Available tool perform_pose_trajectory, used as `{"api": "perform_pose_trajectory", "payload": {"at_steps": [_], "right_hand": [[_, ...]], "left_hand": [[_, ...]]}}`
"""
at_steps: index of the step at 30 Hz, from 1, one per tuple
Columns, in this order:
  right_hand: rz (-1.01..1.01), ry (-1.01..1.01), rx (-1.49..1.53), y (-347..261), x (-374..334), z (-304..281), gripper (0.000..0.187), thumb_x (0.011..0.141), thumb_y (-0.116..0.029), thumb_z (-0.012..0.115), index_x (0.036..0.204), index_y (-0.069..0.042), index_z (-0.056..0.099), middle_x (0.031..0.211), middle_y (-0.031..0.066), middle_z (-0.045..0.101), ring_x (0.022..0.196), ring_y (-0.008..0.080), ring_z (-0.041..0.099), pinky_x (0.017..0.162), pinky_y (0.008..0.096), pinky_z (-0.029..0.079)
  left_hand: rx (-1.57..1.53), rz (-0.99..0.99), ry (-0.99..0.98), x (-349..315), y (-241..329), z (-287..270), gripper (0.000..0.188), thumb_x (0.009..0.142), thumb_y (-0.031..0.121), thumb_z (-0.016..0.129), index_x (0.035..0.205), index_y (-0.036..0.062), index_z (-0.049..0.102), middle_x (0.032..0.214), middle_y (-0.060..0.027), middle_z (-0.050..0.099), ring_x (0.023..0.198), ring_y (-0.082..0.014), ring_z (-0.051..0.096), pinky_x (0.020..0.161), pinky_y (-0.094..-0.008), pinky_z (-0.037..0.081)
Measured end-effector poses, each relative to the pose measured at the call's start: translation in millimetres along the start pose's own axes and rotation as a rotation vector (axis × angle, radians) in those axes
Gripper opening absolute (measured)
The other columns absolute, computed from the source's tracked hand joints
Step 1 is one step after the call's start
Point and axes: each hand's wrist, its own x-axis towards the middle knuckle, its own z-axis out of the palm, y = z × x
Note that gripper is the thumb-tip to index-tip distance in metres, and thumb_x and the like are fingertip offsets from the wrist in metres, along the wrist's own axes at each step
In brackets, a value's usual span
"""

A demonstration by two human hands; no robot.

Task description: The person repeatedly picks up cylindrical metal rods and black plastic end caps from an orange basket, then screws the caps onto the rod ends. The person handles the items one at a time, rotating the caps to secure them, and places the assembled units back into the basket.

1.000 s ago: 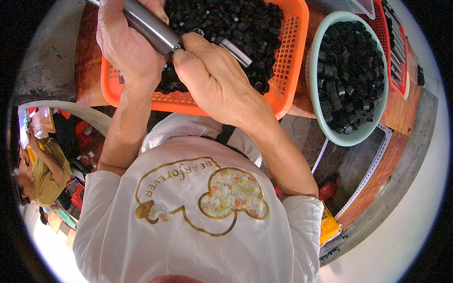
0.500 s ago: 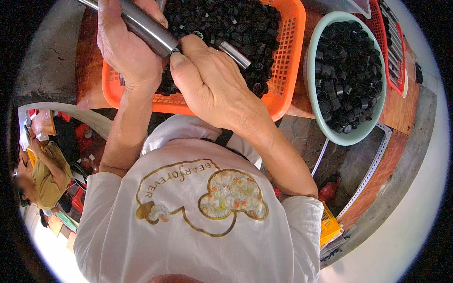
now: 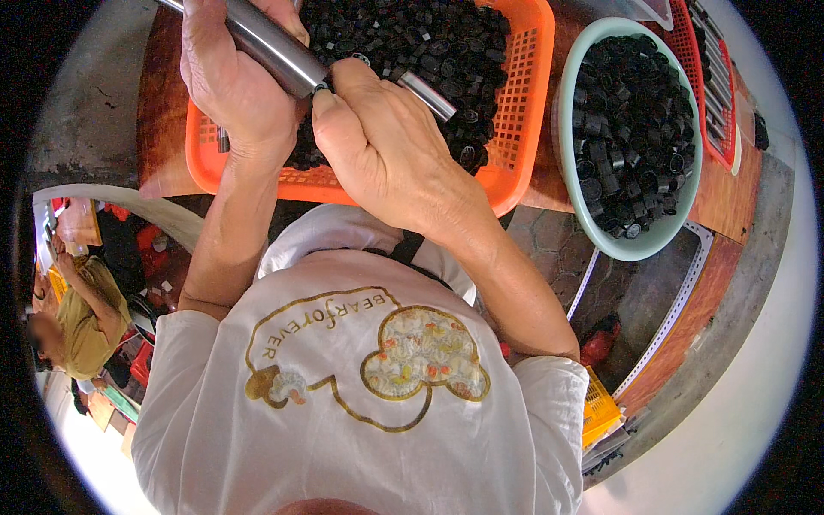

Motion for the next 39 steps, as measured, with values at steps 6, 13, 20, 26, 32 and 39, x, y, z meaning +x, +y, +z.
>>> {"api": "perform_pose_trajectory", "payload": {"at_steps": [6,13,20,26,32,39], "right_hand": [[-0.154,0.035,-0.048,-0.5,2.3,3.0,0.043,0.103,-0.036,0.042,0.092,0.004,0.051,0.071,0.0214,0.055,0.066,0.0377,0.055,0.065,0.0468,0.045],[-0.254,0.092,-0.154,-2.2,3.6,6.9,0.042,0.104,-0.026,0.04,0.11,0.015,0.048,0.07,0.0322,0.06,0.068,0.0513,0.062,0.067,0.056,0.05],[-0.216,0.079,-0.138,-2.3,4.2,7.8,0.048,0.103,-0.026,0.039,0.121,0.018,0.045,0.07,0.0335,0.06,0.067,0.0518,0.062,0.068,0.0555,0.05],[-0.182,0.059,-0.044,-2.6,2.8,6.3,0.049,0.103,-0.025,0.04,0.121,0.02,0.043,0.067,0.0311,0.06,0.065,0.0498,0.062,0.066,0.0543,0.049],[-0.214,0.116,-0.148,-6.5,2.9,6.2,0.05,0.102,-0.026,0.041,0.121,0.021,0.044,0.065,0.0317,0.06,0.065,0.0502,0.064,0.066,0.0551,0.051],[-0.171,0.123,-0.2,-9.4,-0.8,4.2,0.055,0.101,-0.026,0.039,0.126,0.023,0.042,0.07,0.0352,0.061,0.07,0.0516,0.065,0.071,0.0558,0.052]], "left_hand": [[-0.075,-0.053,-0.002,1.9,-0.5,-2.9,0.043,0.109,0.043,0.047,0.09,0.0064,0.056,0.069,-0.0013,0.054,0.057,-0.0092,0.049,0.053,-0.0228,0.04],[-0.012,-0.053,0.034,3.7,-8.2,-6.8,0.042,0.109,0.043,0.047,0.09,0.0069,0.056,0.069,-0.0008,0.054,0.056,-0.0088,0.048,0.053,-0.0224,0.04],[0.062,-0.164,0.028,4.6,-10.1,-9.6,0.042,0.11,0.042,0.046,0.088,0.0071,0.057,0.067,-0.0003,0.053,0.056,-0.0089,0.048,0.053,-0.0233,0.038],[0.129,-0.027,-0.059,3.0,-5.6,-5.7,0.044,0.11,0.041,0.045,0.085,0.0067,0.058,0.067,-0.001,0.054,0.056,-0.0102,0.048,0.053,-0.0246,0.038],[0.067,-0.172,-0.044,4.2,5.7,0.8,0.041,0.11,0.039,0.045,0.089,0.0065,0.058,0.067,-0.0009,0.054,0.056,-0.0095,0.048,0.054,-0.0245,0.039],[0.158,-0.13,0.001,-1.1,5.1,-1.8,0.039,0.111,0.04,0.042,0.1,0.0064,0.058,0.072,-0.0033,0.057,0.058,-0.0104,0.052,0.054,-0.024,0.042]]}}
